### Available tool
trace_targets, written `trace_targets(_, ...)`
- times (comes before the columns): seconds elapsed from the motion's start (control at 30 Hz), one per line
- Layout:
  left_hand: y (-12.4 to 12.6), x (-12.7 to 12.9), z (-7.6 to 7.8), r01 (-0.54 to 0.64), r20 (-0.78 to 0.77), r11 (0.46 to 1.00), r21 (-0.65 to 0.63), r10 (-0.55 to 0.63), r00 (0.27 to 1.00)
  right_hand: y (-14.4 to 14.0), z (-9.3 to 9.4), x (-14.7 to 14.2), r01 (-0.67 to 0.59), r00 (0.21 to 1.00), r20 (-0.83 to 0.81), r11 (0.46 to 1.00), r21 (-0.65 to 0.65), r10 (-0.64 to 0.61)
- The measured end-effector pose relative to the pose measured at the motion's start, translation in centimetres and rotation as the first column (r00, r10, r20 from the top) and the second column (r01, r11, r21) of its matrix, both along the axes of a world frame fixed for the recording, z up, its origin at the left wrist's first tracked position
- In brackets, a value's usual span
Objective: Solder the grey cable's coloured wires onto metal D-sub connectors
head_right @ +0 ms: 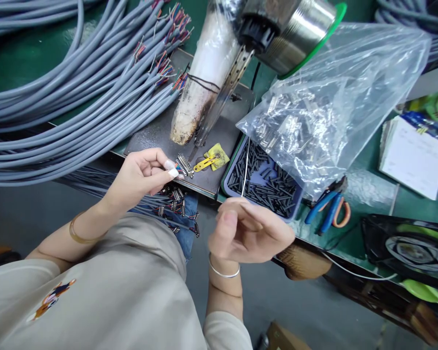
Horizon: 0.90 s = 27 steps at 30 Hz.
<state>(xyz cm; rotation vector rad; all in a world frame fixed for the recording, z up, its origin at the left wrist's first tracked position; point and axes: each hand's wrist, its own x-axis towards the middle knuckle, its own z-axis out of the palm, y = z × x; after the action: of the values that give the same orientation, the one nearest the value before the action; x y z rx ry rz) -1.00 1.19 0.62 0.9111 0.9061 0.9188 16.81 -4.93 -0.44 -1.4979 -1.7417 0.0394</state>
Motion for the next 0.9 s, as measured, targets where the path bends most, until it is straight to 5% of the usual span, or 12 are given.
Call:
trace_targets(0.2, 0.4, 0.3, 0.0, -0.009, 0.026, 1.000, -0.020, 0.010, 1.000, -0.2, -0.5, -0.4, 0.060, 0.998, -0.023, 0.977, 0.203, -0.056)
trace_targets(0.33, 0.6, 0.4, 0.2, -0.020, 0.012, 1.000, -0.004, 0.020, 1.000, 0.1, -0.6, -0.8, 0.099, 0.976, -0.220, 0.910, 0.402, -0.009)
trace_targets(0.43, 0.6, 0.4, 0.3, -0.037, 0.007, 0.999, 0.023, 0.037, 0.999, 0.6, -0.6, -1.0, 0.099, 0.965, -0.262, 0.935, 0.341, -0.006)
trace_targets(0.6, 0.4, 0.7, 0.2, -0.066, -0.030, 0.994, 0.091, 0.069, 0.997, 1.3, -0.3, -1.2, -0.017, 0.993, -0.111, 0.979, 0.202, 0.040)
trace_targets(0.9, 0.4, 0.7, 0.6, -0.131, -0.109, 0.960, 0.246, 0.162, 0.981, 2.3, 0.7, -1.6, -0.033, 0.999, -0.014, 0.975, 0.218, 0.037)
